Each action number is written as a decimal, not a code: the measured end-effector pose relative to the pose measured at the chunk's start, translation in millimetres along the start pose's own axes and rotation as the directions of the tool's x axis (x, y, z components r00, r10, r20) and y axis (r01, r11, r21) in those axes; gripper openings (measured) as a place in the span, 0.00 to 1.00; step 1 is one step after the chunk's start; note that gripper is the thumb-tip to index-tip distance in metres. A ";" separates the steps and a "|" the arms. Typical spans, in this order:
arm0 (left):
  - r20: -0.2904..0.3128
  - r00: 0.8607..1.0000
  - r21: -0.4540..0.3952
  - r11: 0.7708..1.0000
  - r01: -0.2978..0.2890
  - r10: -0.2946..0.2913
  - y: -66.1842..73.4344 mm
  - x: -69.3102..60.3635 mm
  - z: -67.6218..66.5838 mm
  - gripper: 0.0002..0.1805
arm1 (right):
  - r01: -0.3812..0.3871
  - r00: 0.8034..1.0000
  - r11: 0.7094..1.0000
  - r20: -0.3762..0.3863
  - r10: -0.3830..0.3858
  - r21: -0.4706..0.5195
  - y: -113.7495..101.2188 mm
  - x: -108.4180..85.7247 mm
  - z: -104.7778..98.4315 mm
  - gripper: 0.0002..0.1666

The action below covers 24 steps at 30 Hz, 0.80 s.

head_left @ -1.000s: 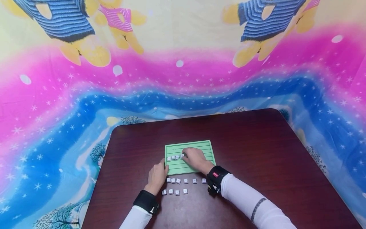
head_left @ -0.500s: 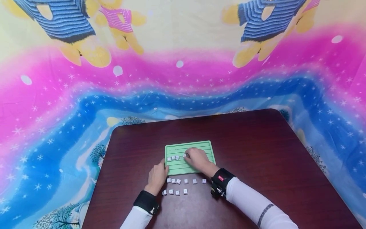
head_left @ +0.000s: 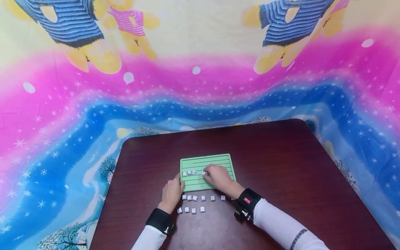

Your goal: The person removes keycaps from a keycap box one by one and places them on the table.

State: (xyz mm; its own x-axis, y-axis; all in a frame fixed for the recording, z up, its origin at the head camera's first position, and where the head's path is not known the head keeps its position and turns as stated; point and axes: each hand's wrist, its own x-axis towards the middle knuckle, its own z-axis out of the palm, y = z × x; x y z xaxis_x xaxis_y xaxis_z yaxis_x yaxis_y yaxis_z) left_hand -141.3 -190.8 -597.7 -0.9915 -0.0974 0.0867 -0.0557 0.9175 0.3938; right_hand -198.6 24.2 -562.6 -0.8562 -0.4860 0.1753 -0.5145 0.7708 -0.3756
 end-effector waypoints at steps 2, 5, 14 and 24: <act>-0.003 1.000 -0.003 1.000 0.000 0.000 -0.2 0.0 0.0 0.22 | 0.002 1.000 1.000 0.000 -0.002 0.003 0.2 -2.5 -1.3 0.06; -0.003 1.000 -0.005 1.000 -0.001 0.001 -0.5 -0.4 -0.2 0.22 | 0.004 1.000 1.000 0.004 -0.004 0.006 0.8 -6.5 -3.3 0.06; -0.012 1.000 -0.001 1.000 -0.007 0.007 -0.8 -0.4 0.4 0.21 | 0.021 1.000 1.000 0.000 -0.021 -0.004 3.3 -19.2 -4.3 0.05; -0.005 1.000 0.007 1.000 -0.011 0.011 -1.2 -0.3 1.1 0.21 | 0.046 0.999 0.998 -0.025 -0.047 -0.033 5.6 -31.7 -6.9 0.03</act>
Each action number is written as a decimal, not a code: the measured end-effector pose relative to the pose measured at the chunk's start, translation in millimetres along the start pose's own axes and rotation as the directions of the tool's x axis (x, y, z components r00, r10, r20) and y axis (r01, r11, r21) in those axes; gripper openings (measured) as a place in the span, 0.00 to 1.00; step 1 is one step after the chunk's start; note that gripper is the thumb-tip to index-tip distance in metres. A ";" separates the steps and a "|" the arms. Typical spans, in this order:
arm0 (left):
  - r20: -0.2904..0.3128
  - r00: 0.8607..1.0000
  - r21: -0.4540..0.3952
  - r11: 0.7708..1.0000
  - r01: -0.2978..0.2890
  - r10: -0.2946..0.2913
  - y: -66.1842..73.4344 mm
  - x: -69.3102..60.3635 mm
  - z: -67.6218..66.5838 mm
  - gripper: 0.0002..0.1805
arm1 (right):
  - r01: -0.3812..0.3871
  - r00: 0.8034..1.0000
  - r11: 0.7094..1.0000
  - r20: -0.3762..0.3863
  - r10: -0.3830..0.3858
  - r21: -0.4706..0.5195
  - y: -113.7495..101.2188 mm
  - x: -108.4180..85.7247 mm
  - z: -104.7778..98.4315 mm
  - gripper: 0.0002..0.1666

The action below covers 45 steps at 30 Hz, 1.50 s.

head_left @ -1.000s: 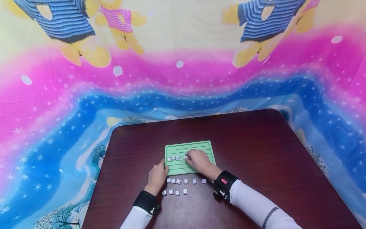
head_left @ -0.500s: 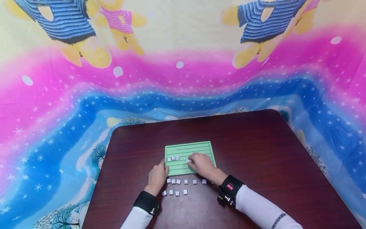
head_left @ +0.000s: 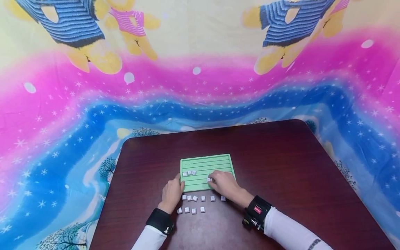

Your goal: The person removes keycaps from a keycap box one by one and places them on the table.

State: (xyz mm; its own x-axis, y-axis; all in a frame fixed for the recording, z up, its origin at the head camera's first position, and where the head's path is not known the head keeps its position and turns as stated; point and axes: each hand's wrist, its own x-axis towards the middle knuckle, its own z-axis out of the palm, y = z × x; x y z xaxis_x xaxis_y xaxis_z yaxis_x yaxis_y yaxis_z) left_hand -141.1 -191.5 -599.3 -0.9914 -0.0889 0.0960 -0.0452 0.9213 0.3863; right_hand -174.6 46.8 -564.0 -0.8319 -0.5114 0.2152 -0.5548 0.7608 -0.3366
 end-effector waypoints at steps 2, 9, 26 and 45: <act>0.000 1.000 -0.001 1.000 -0.001 0.001 0.0 -0.5 -0.5 0.21 | 0.004 1.000 1.000 -0.002 -0.005 -0.003 0.6 -2.5 -1.2 0.03; -0.006 1.000 0.003 1.000 -0.010 0.010 -0.5 -0.6 -0.3 0.21 | 0.037 0.999 0.999 -0.007 -0.037 0.000 -0.3 -12.3 -7.8 0.04; 0.003 1.000 -0.010 1.000 -0.014 0.014 0.8 0.8 -1.0 0.21 | 0.090 0.996 0.996 0.017 -0.091 0.022 -9.7 -40.5 -4.3 0.06; 0.000 1.000 -0.004 1.000 -0.014 0.014 -0.8 0.1 -0.6 0.22 | 0.208 0.978 0.978 0.024 -0.208 0.009 -18.8 -78.1 16.3 0.06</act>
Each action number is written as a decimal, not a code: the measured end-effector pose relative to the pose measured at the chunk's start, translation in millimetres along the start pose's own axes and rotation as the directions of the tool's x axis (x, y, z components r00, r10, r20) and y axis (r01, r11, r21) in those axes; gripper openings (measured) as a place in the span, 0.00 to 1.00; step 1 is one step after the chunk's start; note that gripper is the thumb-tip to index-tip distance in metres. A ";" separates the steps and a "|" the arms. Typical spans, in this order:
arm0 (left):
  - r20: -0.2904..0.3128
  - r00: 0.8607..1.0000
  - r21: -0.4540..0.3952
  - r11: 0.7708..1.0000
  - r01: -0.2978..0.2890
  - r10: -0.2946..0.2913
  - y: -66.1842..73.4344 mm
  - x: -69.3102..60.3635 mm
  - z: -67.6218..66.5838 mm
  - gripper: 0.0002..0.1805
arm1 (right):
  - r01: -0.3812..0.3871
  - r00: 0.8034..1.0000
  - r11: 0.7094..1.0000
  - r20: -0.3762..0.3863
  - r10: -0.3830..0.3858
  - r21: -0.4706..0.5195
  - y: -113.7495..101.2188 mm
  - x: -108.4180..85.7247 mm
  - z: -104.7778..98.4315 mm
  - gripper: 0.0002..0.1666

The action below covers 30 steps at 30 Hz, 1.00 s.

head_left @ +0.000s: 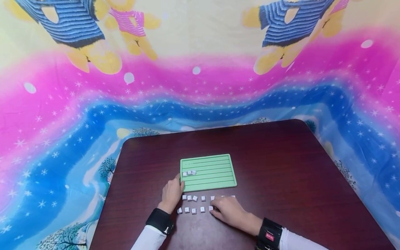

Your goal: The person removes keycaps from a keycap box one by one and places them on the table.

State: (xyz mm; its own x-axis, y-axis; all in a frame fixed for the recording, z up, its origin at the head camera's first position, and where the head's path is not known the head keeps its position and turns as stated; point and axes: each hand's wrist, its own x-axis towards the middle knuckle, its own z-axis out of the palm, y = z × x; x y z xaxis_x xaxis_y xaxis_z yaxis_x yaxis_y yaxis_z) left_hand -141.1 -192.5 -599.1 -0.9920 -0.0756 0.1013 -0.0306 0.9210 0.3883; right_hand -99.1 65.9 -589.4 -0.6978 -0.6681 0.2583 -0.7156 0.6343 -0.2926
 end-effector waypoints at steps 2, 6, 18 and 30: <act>-0.001 1.000 0.004 1.000 -0.002 0.002 -0.5 0.2 0.6 0.22 | 0.013 1.000 1.000 0.002 -0.013 -0.010 -0.4 -1.8 1.5 0.06; -0.001 1.000 0.008 1.000 0.000 0.000 -0.9 0.5 1.6 0.22 | 0.023 0.999 1.000 0.023 -0.022 -0.020 -1.0 -3.7 3.4 0.07; -0.004 1.000 0.005 1.000 0.002 -0.002 0.3 -0.7 0.0 0.22 | 0.003 0.998 1.000 0.056 -0.002 -0.020 -1.4 -8.6 5.9 0.06; -0.002 1.000 0.000 1.000 0.006 -0.006 0.4 0.0 0.2 0.22 | -0.008 0.998 0.999 0.060 0.010 -0.034 -0.9 -9.7 9.8 0.07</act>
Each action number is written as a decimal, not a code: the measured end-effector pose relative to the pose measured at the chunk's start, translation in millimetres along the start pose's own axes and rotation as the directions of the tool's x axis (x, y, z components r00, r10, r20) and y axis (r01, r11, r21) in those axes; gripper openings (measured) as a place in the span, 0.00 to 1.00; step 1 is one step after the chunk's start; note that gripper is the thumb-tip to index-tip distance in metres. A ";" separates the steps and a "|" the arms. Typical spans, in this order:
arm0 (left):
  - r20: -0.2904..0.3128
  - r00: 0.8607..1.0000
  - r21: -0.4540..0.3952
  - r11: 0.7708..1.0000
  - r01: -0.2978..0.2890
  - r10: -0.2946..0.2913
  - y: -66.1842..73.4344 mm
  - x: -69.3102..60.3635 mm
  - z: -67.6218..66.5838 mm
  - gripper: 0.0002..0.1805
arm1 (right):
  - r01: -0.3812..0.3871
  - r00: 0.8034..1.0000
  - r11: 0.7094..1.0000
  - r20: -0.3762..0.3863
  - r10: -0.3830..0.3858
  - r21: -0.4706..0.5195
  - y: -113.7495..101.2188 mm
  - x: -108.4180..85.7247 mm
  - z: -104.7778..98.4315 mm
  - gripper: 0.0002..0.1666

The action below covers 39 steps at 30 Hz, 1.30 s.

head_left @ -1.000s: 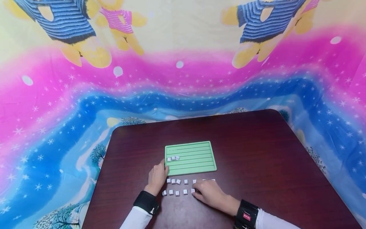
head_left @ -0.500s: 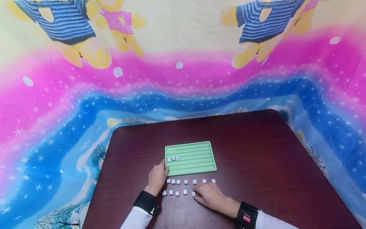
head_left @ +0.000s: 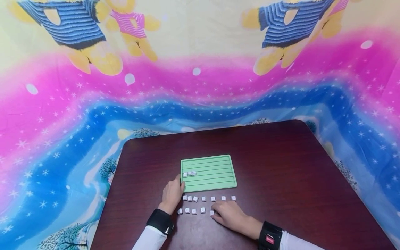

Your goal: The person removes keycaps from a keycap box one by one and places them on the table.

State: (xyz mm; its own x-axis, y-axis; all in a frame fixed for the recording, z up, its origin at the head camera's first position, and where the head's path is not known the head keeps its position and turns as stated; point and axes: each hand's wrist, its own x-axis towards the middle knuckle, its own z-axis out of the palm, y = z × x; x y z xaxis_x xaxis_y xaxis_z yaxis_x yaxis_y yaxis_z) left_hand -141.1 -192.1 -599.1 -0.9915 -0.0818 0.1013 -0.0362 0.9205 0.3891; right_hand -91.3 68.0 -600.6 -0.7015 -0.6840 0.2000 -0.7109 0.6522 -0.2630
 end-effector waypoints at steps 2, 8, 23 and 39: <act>0.003 1.000 -0.002 1.000 0.002 -0.002 0.4 -0.2 -0.4 0.22 | -0.002 1.000 1.000 0.002 0.002 0.000 -0.4 -0.2 -0.2 0.07; 0.005 1.000 -0.006 1.000 0.001 -0.001 0.8 -0.2 -1.0 0.21 | -0.004 1.000 1.000 -0.002 0.004 0.004 -0.1 -0.9 0.0 0.07; 0.008 1.000 -0.012 1.000 0.012 -0.012 0.6 0.4 -0.3 0.21 | 0.020 1.000 1.000 -0.013 -0.020 0.016 0.7 3.7 -4.7 0.07; -0.002 1.000 -0.007 1.000 0.019 -0.019 0.7 0.8 0.7 0.21 | 0.052 0.994 0.998 -0.095 -0.047 0.045 7.9 21.3 -16.2 0.09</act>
State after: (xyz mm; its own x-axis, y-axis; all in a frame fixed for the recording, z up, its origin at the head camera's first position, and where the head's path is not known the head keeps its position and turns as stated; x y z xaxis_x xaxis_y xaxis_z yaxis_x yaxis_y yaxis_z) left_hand -142.0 -191.3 -599.4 -0.9904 -0.0996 0.0956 -0.0538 0.9162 0.3970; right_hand -112.8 63.9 -583.1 -0.6688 -0.6800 0.3006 -0.7432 0.6006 -0.2949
